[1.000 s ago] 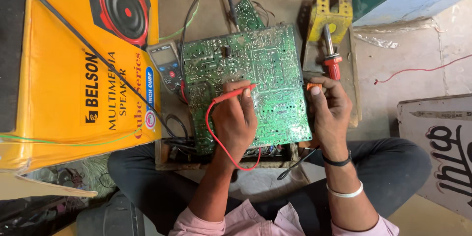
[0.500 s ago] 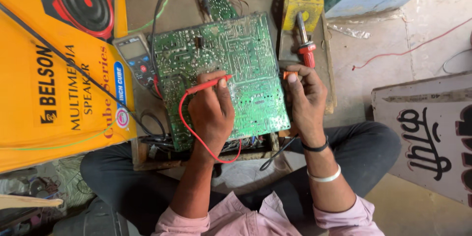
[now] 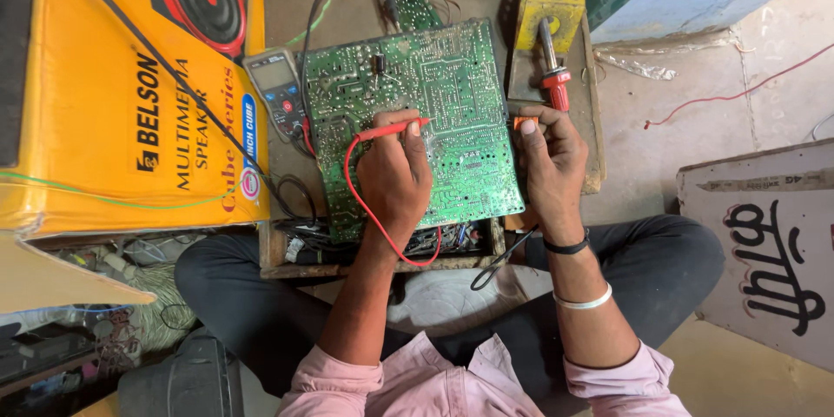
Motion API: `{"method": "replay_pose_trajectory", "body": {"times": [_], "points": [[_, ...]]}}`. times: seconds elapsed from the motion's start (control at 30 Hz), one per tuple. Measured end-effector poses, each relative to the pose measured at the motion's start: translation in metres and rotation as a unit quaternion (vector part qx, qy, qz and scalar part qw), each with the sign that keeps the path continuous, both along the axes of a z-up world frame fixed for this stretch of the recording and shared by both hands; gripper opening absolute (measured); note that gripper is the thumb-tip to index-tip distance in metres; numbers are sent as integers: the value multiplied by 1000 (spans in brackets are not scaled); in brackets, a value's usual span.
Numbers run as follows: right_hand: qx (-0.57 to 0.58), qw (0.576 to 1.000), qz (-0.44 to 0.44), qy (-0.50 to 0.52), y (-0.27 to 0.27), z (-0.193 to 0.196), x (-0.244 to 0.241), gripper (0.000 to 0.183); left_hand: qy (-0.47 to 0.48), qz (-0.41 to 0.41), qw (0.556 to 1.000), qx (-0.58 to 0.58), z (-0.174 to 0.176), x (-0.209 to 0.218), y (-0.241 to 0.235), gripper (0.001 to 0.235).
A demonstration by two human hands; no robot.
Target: The person uses a multimeter to test points on a green circuit board. They hold the red probe in the left hand and the black probe in the right hand, touching various solder points and components while seated on the floor.
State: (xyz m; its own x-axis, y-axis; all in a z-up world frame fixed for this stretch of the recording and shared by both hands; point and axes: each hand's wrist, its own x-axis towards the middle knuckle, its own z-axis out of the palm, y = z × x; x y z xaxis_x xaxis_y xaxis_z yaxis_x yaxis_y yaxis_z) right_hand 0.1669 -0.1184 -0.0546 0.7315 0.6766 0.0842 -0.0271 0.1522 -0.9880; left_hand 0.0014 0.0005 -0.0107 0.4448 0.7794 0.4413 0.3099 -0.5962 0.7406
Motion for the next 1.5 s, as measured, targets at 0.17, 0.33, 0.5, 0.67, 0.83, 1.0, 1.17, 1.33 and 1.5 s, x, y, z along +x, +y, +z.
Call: {"method": "replay_pose_trajectory", "body": {"times": [0.17, 0.33, 0.5, 0.67, 0.83, 1.0, 1.17, 1.33, 1.5], "points": [[3, 1000, 1, -11, -1, -2, 0, 22, -2, -2, 1000, -6, -2, -1, 0, 13], [-9, 1000, 1, -11, 0, 0, 1, 21, 2, -2, 1000, 11, 2, -1, -1, 13], [-17, 1000, -2, -19, -1, 2, 0, 21, -7, -9, 1000, 9, 5, -2, -2, 12], [-15, 1000, 0, -18, -1, 4, -2, 21, -1, -13, 1000, -5, 5, -4, -2, 12], [-10, 1000, 1, -9, -1, 4, -2, 20, -4, -19, 1000, -13, 3, -5, -3, 12], [-9, 1000, 2, -10, 0, 4, -2, 21, 5, -12, 1000, -5, 3, -3, -1, 12], [-23, 1000, -2, -11, -1, 5, -2, 21, 8, -15, 1000, -14, 4, -3, -2, 11], [-26, 1000, -1, -16, -2, 4, -1, 21, 10, -17, 1000, -11, 6, -3, -2, 10], [-17, 1000, 0, -1, -2, 5, -2, 20, 7, -16, 1000, -11, 8, -3, -3, 12]]}}
